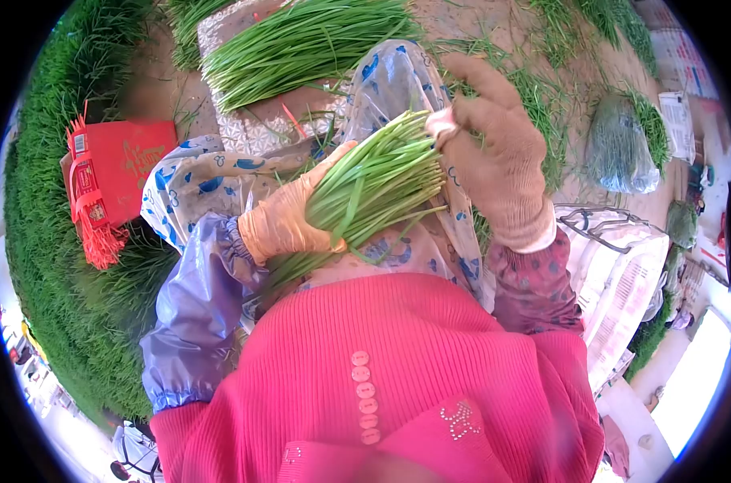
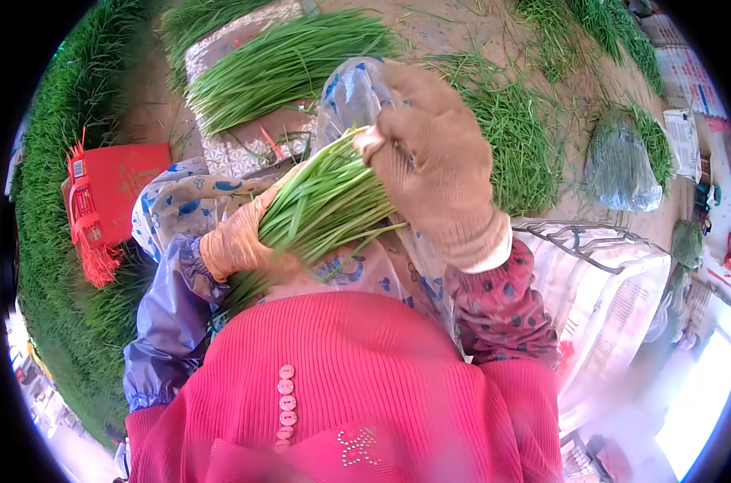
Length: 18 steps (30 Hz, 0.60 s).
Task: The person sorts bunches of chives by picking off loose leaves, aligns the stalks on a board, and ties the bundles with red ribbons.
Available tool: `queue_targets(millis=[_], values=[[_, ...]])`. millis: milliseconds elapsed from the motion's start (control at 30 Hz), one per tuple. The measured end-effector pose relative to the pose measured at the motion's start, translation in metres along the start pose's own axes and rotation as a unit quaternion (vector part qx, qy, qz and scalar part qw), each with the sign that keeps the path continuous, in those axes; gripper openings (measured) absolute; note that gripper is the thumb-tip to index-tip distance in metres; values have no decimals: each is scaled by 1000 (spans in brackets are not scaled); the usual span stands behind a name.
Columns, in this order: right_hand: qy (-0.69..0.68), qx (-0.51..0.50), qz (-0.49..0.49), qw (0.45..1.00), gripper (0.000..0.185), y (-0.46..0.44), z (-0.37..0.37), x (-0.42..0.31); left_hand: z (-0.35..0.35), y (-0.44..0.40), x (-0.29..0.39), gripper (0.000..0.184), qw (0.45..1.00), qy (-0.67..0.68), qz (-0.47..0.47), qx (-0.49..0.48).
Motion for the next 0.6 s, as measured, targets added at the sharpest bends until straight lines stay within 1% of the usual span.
queue_targets(millis=[33, 100, 133, 167, 233, 267, 333, 367, 433, 467, 533, 567, 600], values=[[2, -1, 0, 1000, 18, 3, 0, -4, 0, -1, 0, 112, 1000, -8, -2, 2], [162, -91, -20, 982, 18, 5, 6, -12, 1, -1, 1, 111, 999, -30, -10, 10], [140, -93, 12, 986, 20, 6, 10, -10, 3, 1, 3, 111, 999, -43, -13, 17], [139, -93, 10, 986, 20, 9, 12, -7, 3, 2, 5, 111, 998, -63, -15, 23], [79, -157, 97, 980, 21, 17, 20, -2, 5, 6, 10, 110, 992, -121, -25, 40], [76, -158, 96, 980, 21, 19, 21, 3, 5, 8, 14, 110, 991, -121, -28, 42], [10, -187, 119, 975, 20, 22, 22, 17, 6, 8, 18, 110, 989, -134, -58, 33], [11, -187, 120, 975, 20, 21, 24, 19, 6, 7, 13, 110, 989, -133, -58, 31], [-115, -140, 170, 969, 19, 20, 27, 21, 6, 3, 1, 110, 998, -51, 10, 34], [-114, -140, 171, 969, 19, 21, 28, 21, 5, 4, 1, 110, 998, -50, 11, 33], [-6, -77, 115, 990, 16, 23, 28, 20, 3, 4, 8, 110, 990, -137, 19, 28], [-6, -76, 117, 990, 16, 22, 28, 19, 2, 4, 4, 110, 990, -137, 18, 27], [48, -60, 120, 990, 17, 21, 27, 18, 2, 4, -3, 111, 996, -86, 11, 24]])
Point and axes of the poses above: each hand's wrist, its own y-axis away from the middle knuckle, its own z-axis out of the palm, x = y × z, the point moved 1 cm from there along -y, towards the middle knuckle, and after that the axes turned 2 degrees about -y, right-handed, at the moved point
